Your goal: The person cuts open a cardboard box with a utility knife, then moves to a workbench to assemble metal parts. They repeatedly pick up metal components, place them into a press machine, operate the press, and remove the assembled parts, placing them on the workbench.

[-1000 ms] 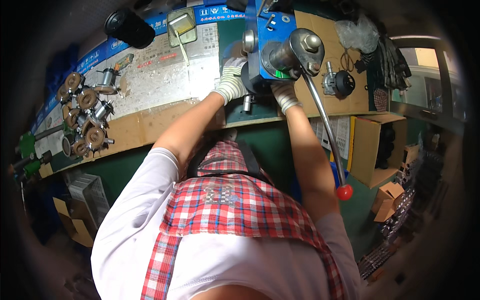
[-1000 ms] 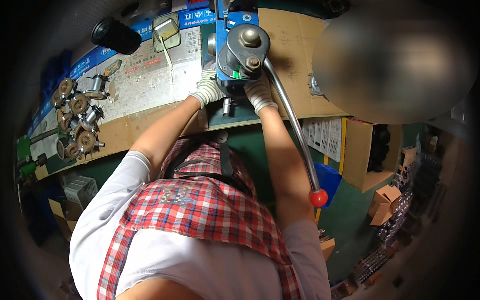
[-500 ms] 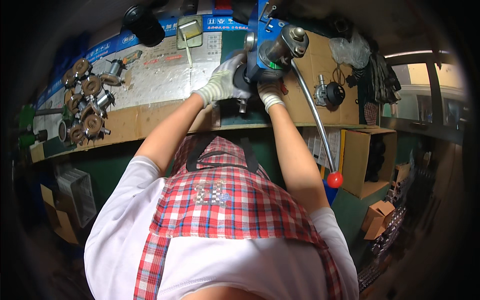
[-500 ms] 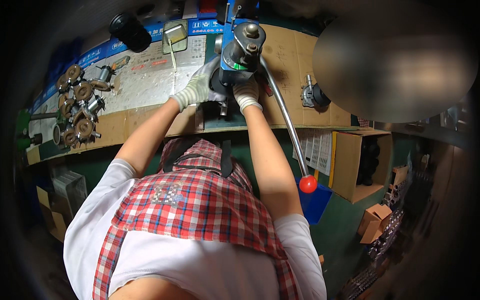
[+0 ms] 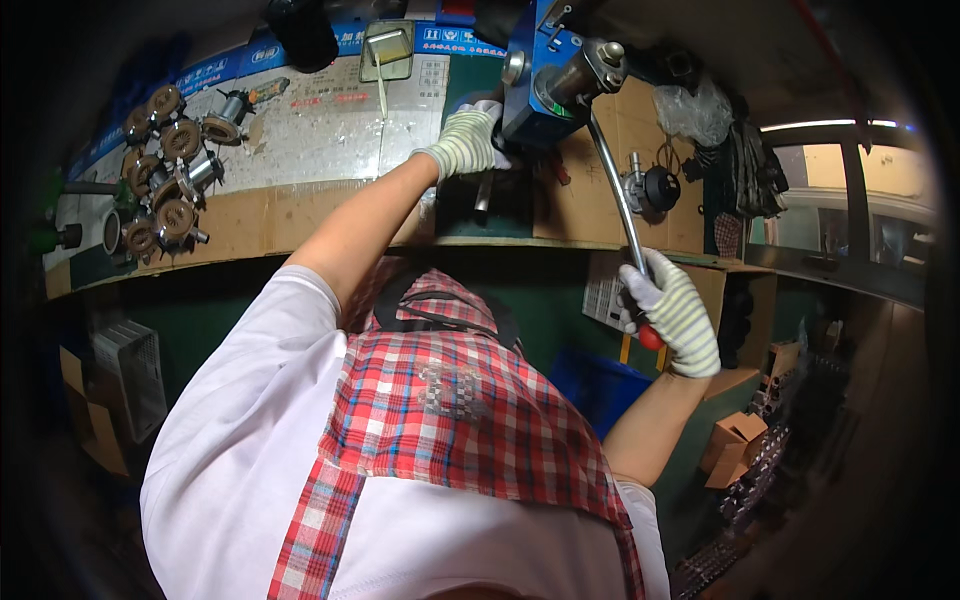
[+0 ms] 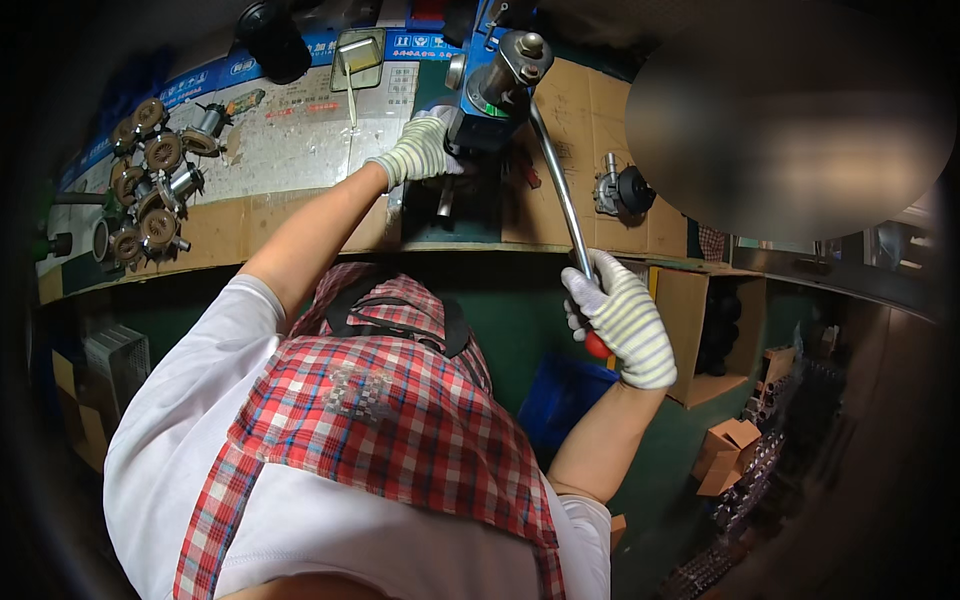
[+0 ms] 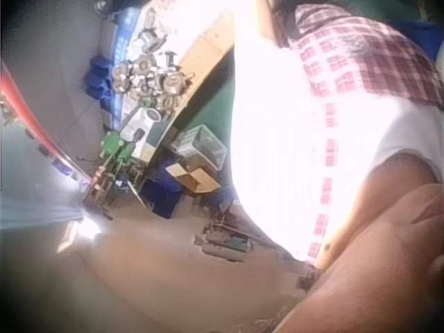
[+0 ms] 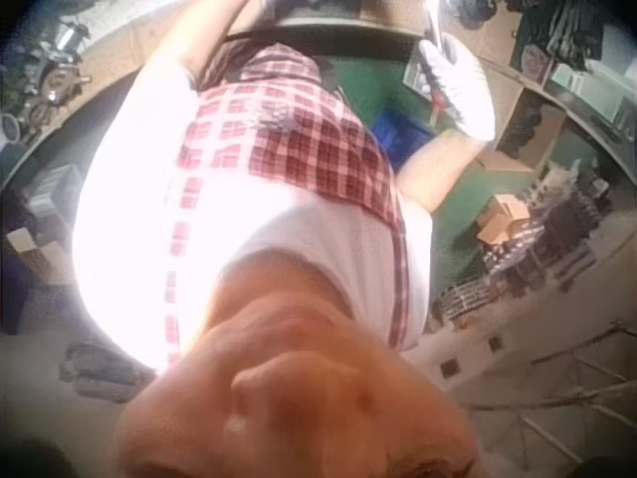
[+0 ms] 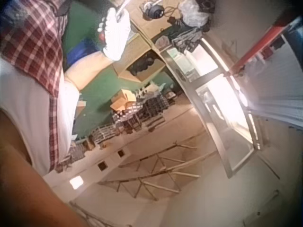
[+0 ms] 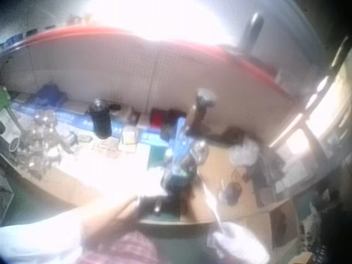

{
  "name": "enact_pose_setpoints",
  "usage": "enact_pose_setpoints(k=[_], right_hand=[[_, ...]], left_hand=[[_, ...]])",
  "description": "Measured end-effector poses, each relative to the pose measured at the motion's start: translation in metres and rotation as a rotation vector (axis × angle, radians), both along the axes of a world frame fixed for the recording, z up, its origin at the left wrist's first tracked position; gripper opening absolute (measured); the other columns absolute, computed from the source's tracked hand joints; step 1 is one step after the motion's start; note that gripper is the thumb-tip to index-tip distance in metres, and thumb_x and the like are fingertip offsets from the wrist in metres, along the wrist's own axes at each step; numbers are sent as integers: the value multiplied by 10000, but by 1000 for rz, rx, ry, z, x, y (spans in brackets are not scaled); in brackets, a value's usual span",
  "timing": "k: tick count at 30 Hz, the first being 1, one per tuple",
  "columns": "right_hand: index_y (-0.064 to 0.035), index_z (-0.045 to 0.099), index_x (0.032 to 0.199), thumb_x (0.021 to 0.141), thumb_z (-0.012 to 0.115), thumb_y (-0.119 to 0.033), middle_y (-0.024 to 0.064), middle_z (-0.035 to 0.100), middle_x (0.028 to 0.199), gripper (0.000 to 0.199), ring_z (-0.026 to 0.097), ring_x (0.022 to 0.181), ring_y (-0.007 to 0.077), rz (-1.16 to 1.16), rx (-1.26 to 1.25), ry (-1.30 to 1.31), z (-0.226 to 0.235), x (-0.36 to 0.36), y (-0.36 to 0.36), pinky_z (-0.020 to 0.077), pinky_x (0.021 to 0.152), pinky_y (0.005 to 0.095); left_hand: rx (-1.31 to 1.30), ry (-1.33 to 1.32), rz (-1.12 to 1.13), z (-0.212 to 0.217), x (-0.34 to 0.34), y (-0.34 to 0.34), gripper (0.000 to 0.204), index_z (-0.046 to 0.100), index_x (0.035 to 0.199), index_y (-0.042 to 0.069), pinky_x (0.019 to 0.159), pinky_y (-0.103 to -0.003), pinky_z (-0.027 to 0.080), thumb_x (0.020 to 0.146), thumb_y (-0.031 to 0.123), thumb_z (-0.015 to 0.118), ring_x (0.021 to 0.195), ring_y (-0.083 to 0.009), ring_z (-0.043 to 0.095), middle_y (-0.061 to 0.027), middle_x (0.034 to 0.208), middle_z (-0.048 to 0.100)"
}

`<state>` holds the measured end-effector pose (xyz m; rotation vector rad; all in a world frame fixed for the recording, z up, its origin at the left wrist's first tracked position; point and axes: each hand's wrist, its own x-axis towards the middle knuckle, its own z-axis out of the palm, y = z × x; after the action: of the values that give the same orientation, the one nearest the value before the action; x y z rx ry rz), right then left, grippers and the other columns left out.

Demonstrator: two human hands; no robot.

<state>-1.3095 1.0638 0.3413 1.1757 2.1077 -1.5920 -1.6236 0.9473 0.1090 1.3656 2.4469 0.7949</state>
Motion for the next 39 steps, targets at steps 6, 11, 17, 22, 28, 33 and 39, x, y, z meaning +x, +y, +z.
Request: enact_pose_setpoints(k=[6,11,17,22,28,33,39], right_hand=[[-31,648,994,1006,532,-379,249,693,825,367,683,788,431,243,826,-79,-174,7,3,549,716,506],[-63,684,1073,1011,530,-383,249,708,892,360,681,849,447,55,831,-136,-188,-15,-13,546,743,524],[-69,717,1038,1010,521,-397,259,695,864,384,673,833,459,-43,854,-127,-198,-27,-16,538,746,514],[-86,665,1110,970,578,-383,214,703,765,340,687,723,427,-57,948,-109,-259,-49,1,547,684,521],[-97,639,1192,956,558,-360,241,705,831,362,675,782,463,-138,885,-43,-319,-76,22,531,725,548],[-75,651,1169,929,586,-340,240,709,863,363,679,794,446,-124,840,-12,-315,-77,20,541,739,524],[-47,635,1169,979,589,-390,209,686,810,395,671,692,371,55,509,22,-233,-23,5,547,684,463]], left_hand=[[91,-75,25,2,9,8,895,570,1343,72,1075,-465,430,591,422,906,1259,-433,511,-223,1333,558],[-15,-131,45,21,10,1,965,519,1398,60,1106,-463,410,590,405,916,1310,-443,472,-228,1411,514],[-8,-51,28,16,9,-2,937,527,1341,18,1043,-464,453,624,517,868,1230,-425,525,-208,1380,530],[0,-154,85,17,15,-20,1134,337,1534,61,1152,-467,372,638,468,901,1386,-428,412,-228,1513,411],[163,-989,284,-5,24,-51,891,276,1561,17,1144,-397,355,949,554,638,1367,-301,444,-235,1460,473],[115,-1008,301,2,41,-37,875,217,1593,44,1162,-423,330,976,528,604,1426,-327,378,-245,1545,392],[352,-1017,544,-39,45,-13,821,255,1582,66,1092,-424,412,940,353,676,1305,-324,528,-204,1421,563]])
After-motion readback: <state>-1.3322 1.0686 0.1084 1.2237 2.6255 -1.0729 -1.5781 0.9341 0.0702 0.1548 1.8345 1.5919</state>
